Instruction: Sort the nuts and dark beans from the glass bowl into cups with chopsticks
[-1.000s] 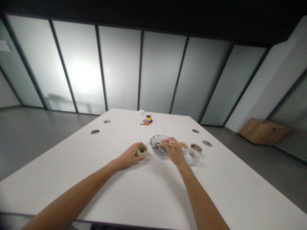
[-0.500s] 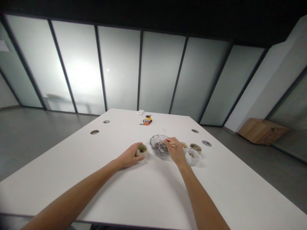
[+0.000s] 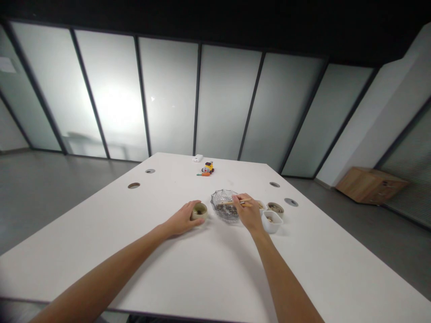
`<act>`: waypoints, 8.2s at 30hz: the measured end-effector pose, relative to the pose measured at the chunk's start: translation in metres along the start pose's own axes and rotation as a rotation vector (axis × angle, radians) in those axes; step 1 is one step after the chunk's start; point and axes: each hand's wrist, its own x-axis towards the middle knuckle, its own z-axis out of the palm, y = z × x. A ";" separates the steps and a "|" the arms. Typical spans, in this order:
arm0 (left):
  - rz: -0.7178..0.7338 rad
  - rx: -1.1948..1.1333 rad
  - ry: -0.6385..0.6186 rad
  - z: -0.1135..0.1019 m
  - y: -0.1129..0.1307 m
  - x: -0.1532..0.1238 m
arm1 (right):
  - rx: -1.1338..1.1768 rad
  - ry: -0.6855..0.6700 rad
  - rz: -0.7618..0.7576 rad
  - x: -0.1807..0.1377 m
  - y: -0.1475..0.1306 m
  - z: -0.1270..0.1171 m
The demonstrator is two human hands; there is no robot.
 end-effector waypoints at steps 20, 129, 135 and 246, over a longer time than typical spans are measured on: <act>0.004 -0.010 0.009 0.000 0.001 -0.001 | 0.079 -0.077 0.092 -0.002 -0.001 0.001; -0.001 -0.005 0.001 -0.001 0.002 -0.001 | 0.170 -0.092 0.142 -0.006 -0.009 0.006; -0.002 -0.009 0.007 0.000 0.000 -0.001 | 0.095 -0.123 0.064 -0.005 -0.012 0.003; 0.027 -0.003 0.017 0.002 -0.005 -0.001 | 0.014 -0.346 -0.189 -0.007 0.002 0.007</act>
